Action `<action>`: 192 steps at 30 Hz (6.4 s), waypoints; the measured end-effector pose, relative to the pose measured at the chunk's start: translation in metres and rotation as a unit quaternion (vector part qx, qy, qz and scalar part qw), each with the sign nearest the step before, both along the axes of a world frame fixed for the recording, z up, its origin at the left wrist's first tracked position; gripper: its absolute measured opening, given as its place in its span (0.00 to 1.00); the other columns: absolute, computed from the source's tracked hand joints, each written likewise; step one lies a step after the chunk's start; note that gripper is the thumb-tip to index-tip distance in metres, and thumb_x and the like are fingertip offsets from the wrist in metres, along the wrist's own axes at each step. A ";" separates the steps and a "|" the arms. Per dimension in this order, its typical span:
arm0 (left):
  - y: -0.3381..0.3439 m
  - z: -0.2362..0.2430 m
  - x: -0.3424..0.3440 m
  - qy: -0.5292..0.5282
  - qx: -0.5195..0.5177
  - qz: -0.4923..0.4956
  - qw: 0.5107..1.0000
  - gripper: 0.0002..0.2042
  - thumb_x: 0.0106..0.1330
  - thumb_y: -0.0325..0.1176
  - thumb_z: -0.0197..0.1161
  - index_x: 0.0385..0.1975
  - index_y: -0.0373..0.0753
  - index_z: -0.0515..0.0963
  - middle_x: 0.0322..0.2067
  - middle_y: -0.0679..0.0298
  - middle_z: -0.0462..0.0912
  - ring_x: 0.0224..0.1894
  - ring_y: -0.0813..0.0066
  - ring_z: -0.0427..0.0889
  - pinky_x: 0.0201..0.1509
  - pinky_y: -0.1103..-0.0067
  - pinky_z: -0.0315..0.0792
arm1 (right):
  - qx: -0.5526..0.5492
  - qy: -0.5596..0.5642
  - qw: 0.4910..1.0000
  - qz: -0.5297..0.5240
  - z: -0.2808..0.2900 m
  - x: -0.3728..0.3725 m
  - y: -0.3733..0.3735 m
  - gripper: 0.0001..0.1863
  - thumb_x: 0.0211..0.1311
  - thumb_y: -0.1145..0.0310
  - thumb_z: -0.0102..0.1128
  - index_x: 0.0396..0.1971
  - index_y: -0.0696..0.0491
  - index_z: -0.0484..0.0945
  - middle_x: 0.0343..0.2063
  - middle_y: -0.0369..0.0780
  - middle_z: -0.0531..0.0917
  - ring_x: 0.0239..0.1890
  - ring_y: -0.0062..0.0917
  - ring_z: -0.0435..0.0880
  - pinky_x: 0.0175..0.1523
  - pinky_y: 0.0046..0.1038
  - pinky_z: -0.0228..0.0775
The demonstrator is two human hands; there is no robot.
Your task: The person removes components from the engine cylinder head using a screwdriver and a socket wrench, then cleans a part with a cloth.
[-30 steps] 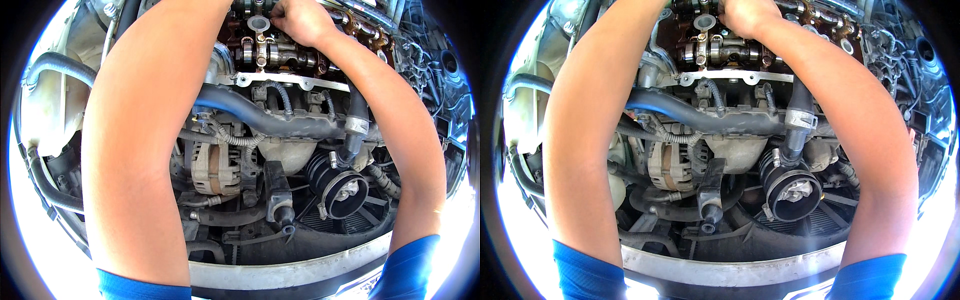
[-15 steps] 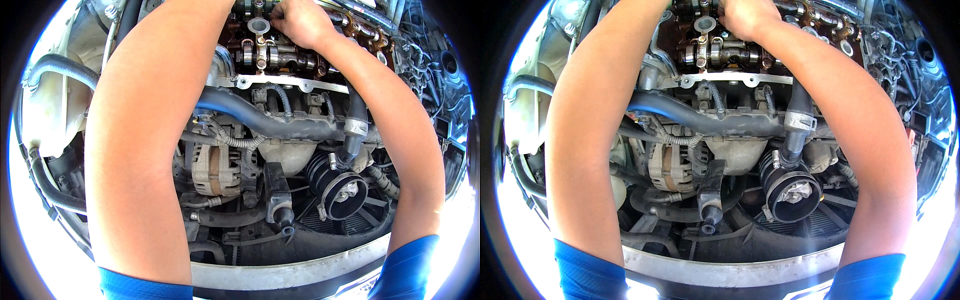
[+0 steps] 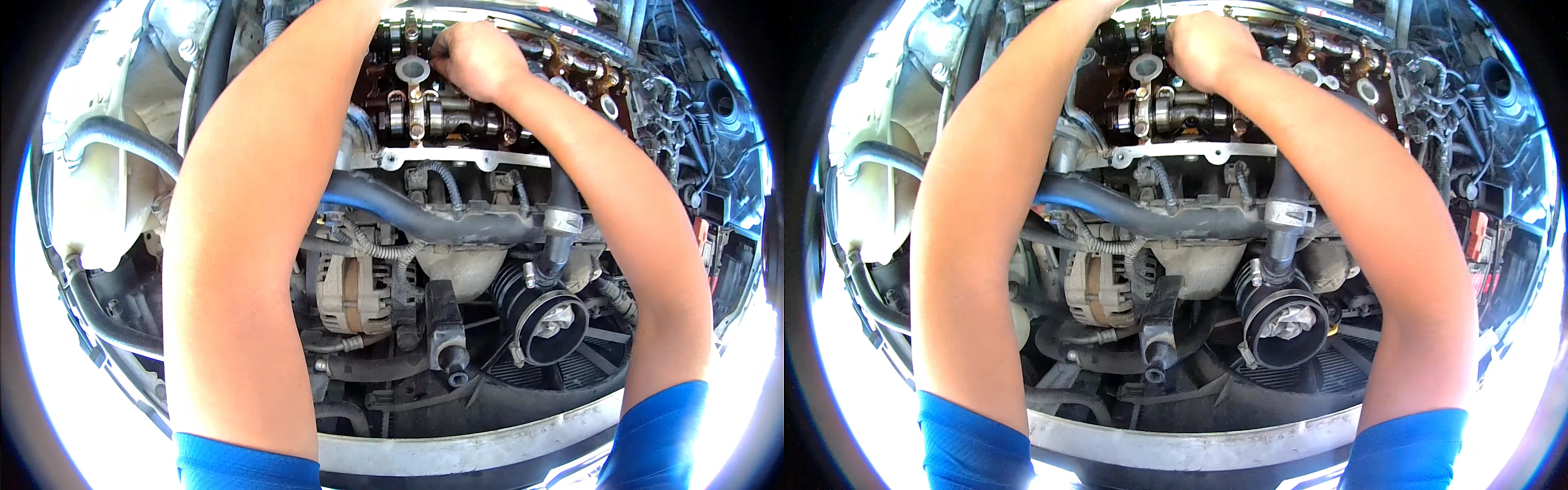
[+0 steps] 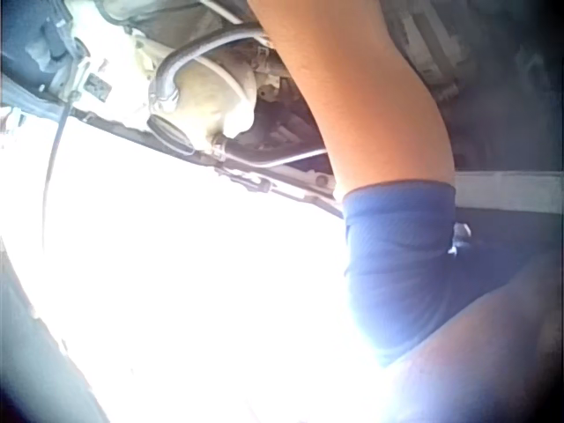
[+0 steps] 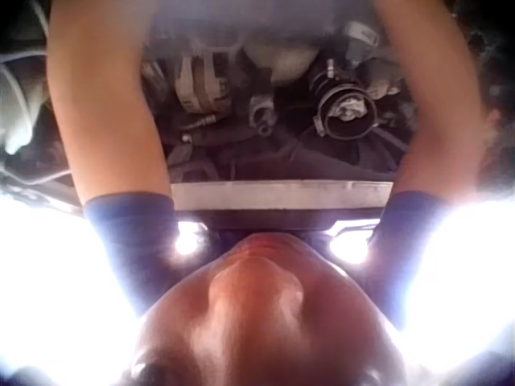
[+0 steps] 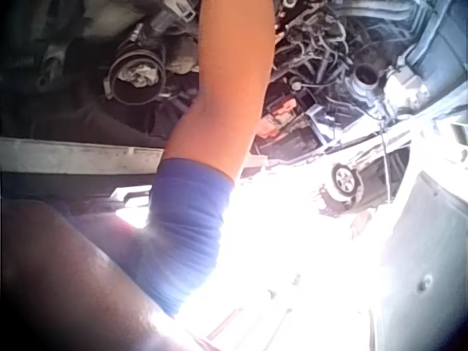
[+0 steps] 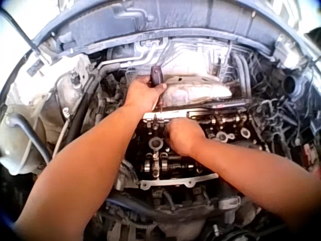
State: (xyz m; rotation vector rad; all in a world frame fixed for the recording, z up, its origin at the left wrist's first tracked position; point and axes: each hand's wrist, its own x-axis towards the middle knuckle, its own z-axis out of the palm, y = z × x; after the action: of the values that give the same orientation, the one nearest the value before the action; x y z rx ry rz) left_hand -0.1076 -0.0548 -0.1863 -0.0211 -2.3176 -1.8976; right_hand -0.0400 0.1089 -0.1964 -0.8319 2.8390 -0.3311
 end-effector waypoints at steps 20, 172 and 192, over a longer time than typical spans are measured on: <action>0.001 0.005 0.004 -0.007 -0.038 0.027 0.999 0.10 0.65 0.32 0.69 0.37 0.32 0.81 0.24 0.60 0.84 0.21 0.73 0.80 0.26 0.73 0.76 | -0.015 -0.036 0.999 -0.028 -0.002 -0.002 -0.001 0.13 0.54 0.69 0.63 0.40 0.45 0.88 0.40 0.43 0.88 0.45 0.39 0.87 0.52 0.40 0.79; -0.002 0.012 0.006 -0.011 -0.103 -0.012 0.995 0.17 0.62 0.40 0.72 0.39 0.29 0.82 0.27 0.58 0.83 0.24 0.66 0.80 0.26 0.69 0.77 | -0.376 -0.496 0.752 -0.217 0.012 -0.030 0.018 0.31 0.60 0.37 0.50 0.37 0.56 0.73 0.22 0.46 0.79 0.14 0.20 0.67 0.18 0.21 0.55; -0.007 0.007 0.001 -0.078 -0.028 -0.013 0.996 0.11 0.57 0.31 0.69 0.31 0.28 0.82 0.25 0.58 0.81 0.23 0.65 0.80 0.24 0.67 0.78 | -0.383 -0.457 0.762 -0.253 0.011 -0.032 0.013 0.27 0.61 0.41 0.55 0.34 0.54 0.72 0.19 0.44 0.77 0.12 0.21 0.66 0.17 0.23 0.53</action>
State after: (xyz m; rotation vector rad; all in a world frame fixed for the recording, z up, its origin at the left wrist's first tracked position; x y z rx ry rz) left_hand -0.1062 -0.0618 -0.1795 0.0952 -2.4825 -1.9085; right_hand -0.0723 0.1215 -0.1851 0.1210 1.8407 -1.5351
